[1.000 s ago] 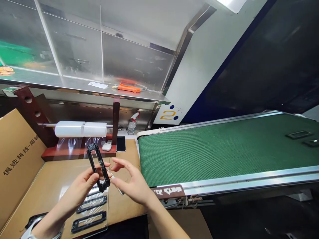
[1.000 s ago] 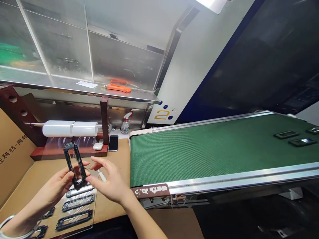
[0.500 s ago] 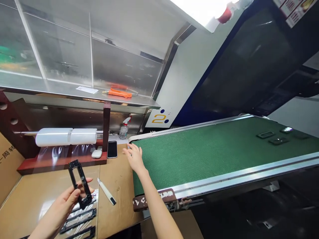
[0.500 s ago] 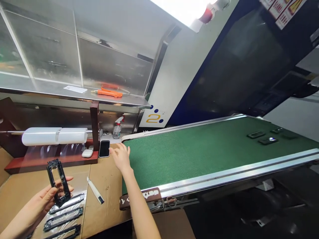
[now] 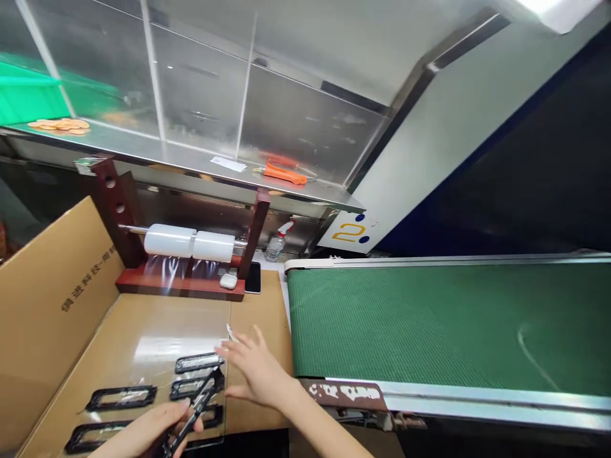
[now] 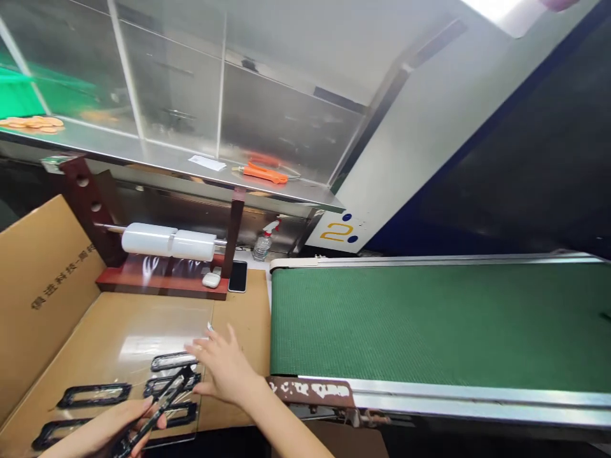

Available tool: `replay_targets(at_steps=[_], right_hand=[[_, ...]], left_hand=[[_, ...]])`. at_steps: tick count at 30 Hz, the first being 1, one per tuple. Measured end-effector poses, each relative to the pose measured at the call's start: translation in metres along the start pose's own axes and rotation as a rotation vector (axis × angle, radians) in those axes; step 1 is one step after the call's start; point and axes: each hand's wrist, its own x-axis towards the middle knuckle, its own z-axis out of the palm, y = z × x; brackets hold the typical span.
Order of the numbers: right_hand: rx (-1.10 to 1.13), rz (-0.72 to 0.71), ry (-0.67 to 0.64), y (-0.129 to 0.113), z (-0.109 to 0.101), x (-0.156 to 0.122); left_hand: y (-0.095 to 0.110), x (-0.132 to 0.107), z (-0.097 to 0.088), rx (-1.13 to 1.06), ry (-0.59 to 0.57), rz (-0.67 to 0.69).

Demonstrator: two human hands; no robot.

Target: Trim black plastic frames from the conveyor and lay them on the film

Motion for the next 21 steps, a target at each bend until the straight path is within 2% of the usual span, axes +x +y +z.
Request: replay_targets(at_steps=[2, 3, 4, 6, 9, 11, 13, 15, 18, 21], right_hand=[[0.040, -0.164, -0.042, -0.016, 0.017, 0.004], [0.043, -0.197, -0.038, -0.021, 0.024, 0.007], [0.040, -0.200, -0.028, -0.025, 0.031, 0.010], [0.035, -0.147, 0.009, -0.028, 0.044, 0.020], [0.060, 0.004, 0.100, -0.028, 0.068, 0.037], [0.076, 0.104, 0.163, -0.029, 0.088, 0.048], [0.069, 0.174, 0.209, -0.030, 0.110, 0.059], [0.041, 0.213, 0.226, -0.033, 0.132, 0.067], [-0.008, 0.226, 0.191, -0.036, 0.159, 0.076], [-0.042, 0.229, 0.156, -0.040, 0.177, 0.083]], left_hand=[[0.002, -0.011, -0.008, -0.033, -0.104, -0.063], [0.003, -0.015, -0.016, -0.042, -0.123, -0.087], [0.004, -0.018, -0.028, -0.036, -0.080, -0.083], [0.004, -0.017, -0.063, -0.017, 0.112, -0.036], [-0.004, -0.001, -0.130, 0.045, 0.540, 0.075], [-0.014, 0.013, -0.169, 0.092, 0.718, 0.092], [-0.025, 0.025, -0.194, 0.125, 0.741, 0.080], [-0.034, 0.033, -0.204, 0.137, 0.688, 0.063], [-0.041, 0.040, -0.206, 0.124, 0.598, 0.030], [-0.044, 0.043, -0.206, 0.102, 0.548, -0.012]])
